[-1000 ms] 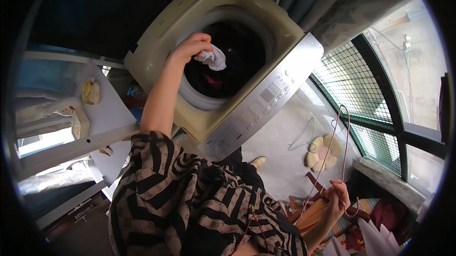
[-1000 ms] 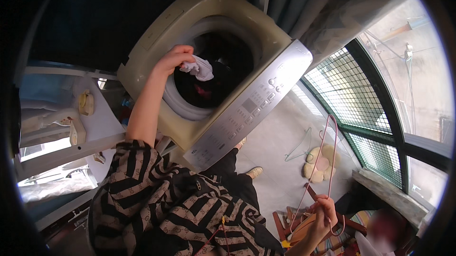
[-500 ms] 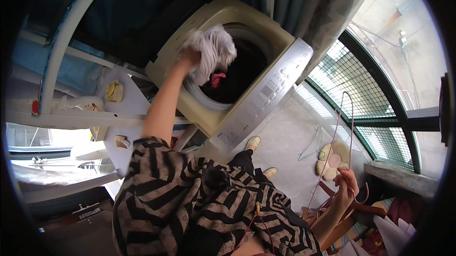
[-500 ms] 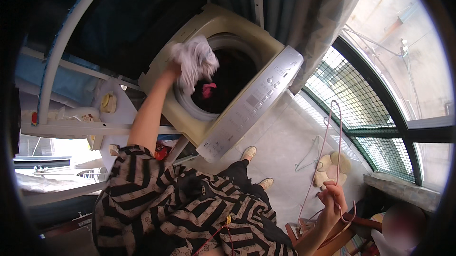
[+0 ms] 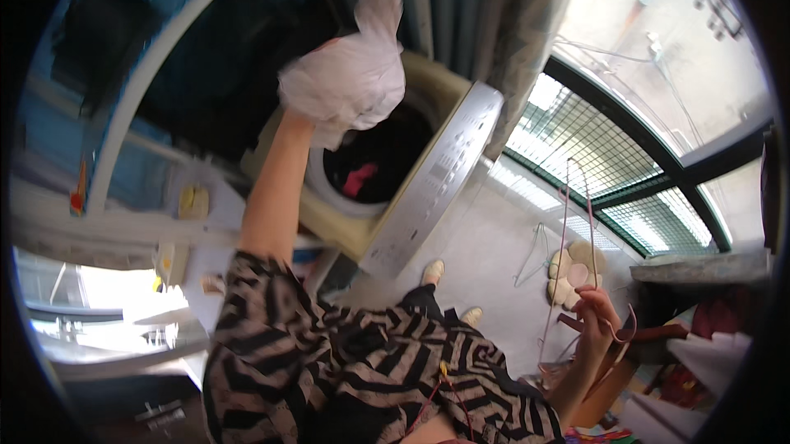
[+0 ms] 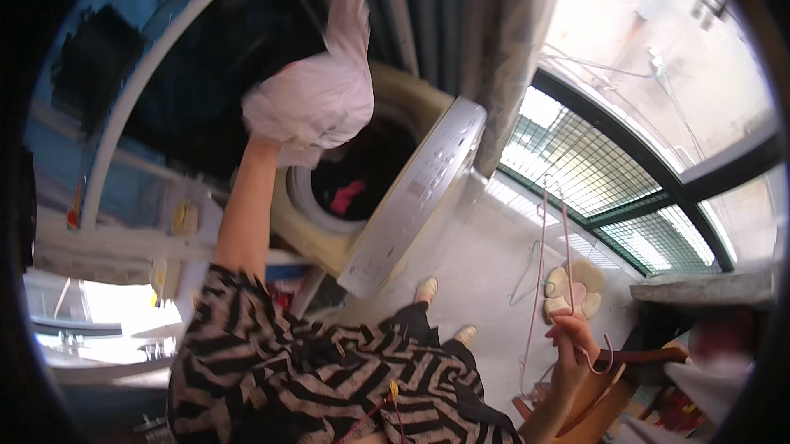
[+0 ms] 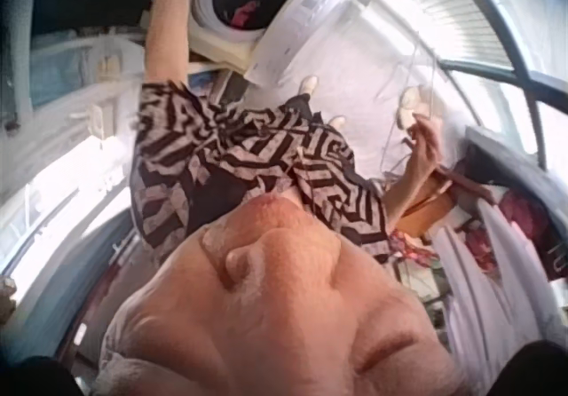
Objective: The person removes clothing items from a washing machine by hand and hangs them on hangers or directly onto an overhead drying rack.
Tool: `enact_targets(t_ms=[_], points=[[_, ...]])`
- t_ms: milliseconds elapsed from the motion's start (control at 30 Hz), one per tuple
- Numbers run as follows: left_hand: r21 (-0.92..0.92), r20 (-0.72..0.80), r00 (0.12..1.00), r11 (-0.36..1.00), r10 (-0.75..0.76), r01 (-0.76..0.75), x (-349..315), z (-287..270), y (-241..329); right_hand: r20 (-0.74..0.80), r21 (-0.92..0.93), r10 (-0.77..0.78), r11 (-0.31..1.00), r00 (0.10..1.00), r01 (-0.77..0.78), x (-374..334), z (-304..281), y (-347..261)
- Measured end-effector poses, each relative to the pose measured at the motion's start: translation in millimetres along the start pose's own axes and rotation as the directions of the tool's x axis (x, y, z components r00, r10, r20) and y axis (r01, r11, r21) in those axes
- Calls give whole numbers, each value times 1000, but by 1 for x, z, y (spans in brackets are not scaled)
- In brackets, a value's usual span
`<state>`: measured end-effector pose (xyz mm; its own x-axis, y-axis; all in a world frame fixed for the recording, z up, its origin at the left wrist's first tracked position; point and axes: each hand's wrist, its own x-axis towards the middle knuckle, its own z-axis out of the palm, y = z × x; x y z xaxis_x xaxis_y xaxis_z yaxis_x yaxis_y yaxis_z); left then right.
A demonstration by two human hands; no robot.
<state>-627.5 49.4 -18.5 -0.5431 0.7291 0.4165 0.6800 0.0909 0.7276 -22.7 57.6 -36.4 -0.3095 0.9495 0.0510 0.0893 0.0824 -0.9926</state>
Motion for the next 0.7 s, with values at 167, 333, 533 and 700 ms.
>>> enact_targets(t_ms=[167, 333, 533, 700], points=[[-936, -9, 999, 352, 32, -20, 16, -13, 130, -102, -17, -17, 1000, 995, 15, -11, -4, -22], [-984, 112, 917, -88, 383, 157, -11, 11, 203, -167, -1, -149, 989, 975, 151, -29, -9, -29], [-882, 240, 769, -198, 592, 428, -81, 70, 277, -262, -84, -200, 979, 944, 184, -70, -50, -42], [-751, 368, 634, -185, 680, 634, -154, 157, 330, -305, -53, -220, 975, 927, 214, -122, -106, -24]])
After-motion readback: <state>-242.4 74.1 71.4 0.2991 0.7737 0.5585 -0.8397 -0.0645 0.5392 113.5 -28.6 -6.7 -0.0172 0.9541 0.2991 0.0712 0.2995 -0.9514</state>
